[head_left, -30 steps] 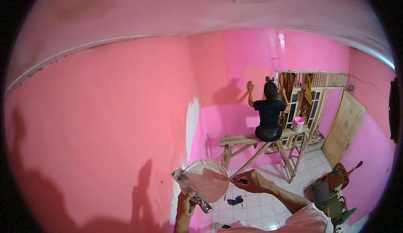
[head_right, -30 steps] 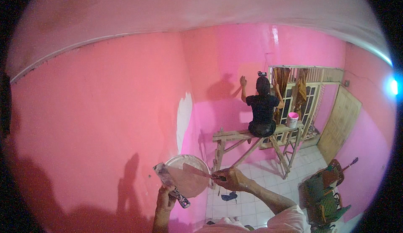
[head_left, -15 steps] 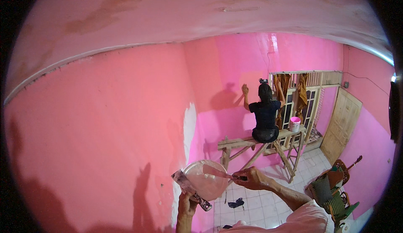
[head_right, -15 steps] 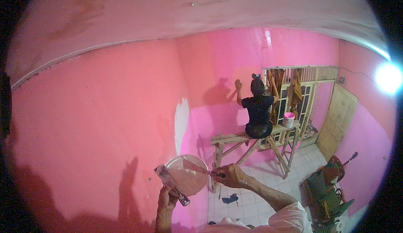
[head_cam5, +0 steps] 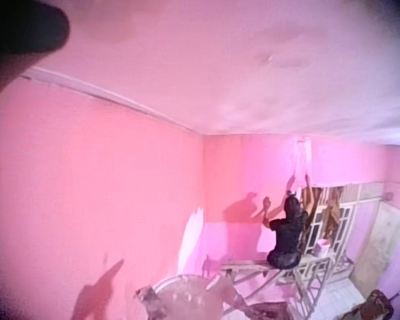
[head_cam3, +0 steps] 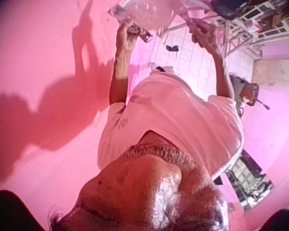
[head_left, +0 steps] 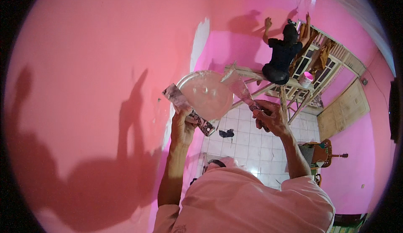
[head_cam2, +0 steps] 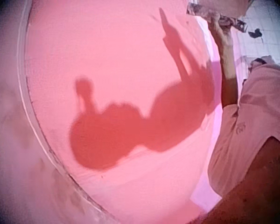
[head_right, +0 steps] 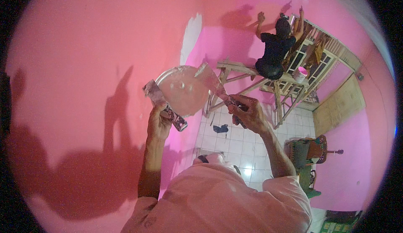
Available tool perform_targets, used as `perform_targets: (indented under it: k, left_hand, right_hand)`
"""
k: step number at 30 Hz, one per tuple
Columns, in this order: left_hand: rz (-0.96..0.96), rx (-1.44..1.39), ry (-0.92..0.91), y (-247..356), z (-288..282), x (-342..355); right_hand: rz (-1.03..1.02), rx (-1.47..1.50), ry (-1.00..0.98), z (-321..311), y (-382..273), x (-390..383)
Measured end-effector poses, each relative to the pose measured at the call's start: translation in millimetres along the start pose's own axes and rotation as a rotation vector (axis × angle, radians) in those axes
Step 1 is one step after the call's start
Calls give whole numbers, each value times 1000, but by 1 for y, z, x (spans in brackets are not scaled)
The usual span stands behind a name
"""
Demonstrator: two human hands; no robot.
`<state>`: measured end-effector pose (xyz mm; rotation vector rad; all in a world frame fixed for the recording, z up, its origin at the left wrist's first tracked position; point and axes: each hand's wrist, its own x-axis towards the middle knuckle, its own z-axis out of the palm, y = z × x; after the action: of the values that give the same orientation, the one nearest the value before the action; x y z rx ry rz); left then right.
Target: The person applies a plaster compound to the ceiling and walls using a putty knife and a handheld hawk, while another person paints the walls with a roller.
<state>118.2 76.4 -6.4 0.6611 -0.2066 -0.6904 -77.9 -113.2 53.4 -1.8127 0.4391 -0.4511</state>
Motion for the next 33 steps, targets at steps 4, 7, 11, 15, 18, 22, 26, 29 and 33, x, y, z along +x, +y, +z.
perform_targets:
  k: [4,7,11,15,18,22,26,29,33]
  left_hand:
    - [37,18,80,-4,15,3]
    - [40,-14,78,-14,1,12]
    - [68,-34,157,-17,5,17]
    - [94,-44,140,-23,4,18]
    - [143,-112,222,-25,9,19]
    - [116,-143,141,-29,-26,26]
    - [196,-139,75,-24,-7,16]
    - [162,-113,101,-19,0,13]
    - [154,-102,178,-22,-1,13]
  right_hand:
    - [-34,-172,79,7,17,0]
    - [-489,-613,229,13,32,5]
    - [-643,-767,288,20,53,6]
    - [-645,-1021,283,16,57,3]
    - [-580,-1063,304,6,58,5]
    - [-484,-1117,303,-3,60,10]
    - [-203,-416,376,-7,67,10]
    - [107,160,79,-2,47,4]
    - [205,308,-127,22,33,4]
